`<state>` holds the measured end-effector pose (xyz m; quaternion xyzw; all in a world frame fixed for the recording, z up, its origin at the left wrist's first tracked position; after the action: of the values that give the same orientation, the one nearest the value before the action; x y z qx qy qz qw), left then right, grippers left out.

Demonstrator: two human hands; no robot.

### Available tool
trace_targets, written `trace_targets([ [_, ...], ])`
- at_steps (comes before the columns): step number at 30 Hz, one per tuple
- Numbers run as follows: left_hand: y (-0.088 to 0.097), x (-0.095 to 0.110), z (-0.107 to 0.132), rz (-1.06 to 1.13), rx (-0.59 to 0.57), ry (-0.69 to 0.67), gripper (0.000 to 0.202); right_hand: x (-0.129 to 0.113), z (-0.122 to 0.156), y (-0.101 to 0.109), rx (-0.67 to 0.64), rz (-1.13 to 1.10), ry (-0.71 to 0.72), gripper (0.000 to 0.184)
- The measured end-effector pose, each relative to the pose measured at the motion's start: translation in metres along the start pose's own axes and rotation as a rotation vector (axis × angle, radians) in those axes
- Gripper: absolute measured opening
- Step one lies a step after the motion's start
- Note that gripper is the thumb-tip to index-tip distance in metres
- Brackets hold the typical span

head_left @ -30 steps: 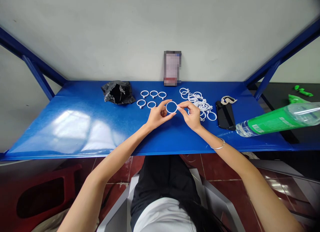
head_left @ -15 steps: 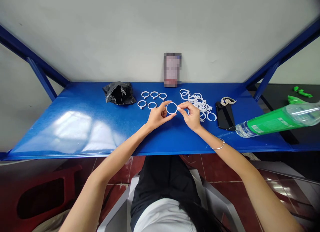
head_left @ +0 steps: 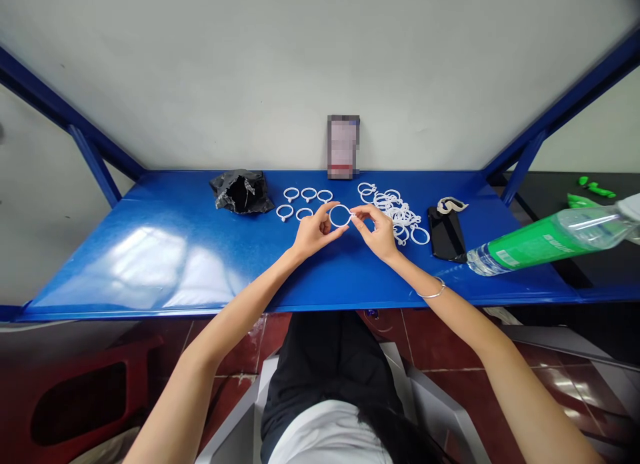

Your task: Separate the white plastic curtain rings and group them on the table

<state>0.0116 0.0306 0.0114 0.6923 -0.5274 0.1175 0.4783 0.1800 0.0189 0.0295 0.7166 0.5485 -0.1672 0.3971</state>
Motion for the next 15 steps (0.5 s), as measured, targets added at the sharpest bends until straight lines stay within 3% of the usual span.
trace_targets([
  [15,-0.0003,-0.0005,-0.0008,0.018,-0.012,0.016,0.049,-0.0021,-0.0003,0.0013,0.009,-0.003,0.025,0.012],
])
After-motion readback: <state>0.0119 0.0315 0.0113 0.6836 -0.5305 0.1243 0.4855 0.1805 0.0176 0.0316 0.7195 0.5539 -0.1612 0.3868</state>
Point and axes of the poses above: each hand's wrist, its own z-axis away from the middle knuckle, its own y-axis out of the back of the hand, x = y × z, the point moved 5 cm from there along -z, towards the middle knuckle, and after that the axes turned 4 degrees about -x, right-handed, at the moved point
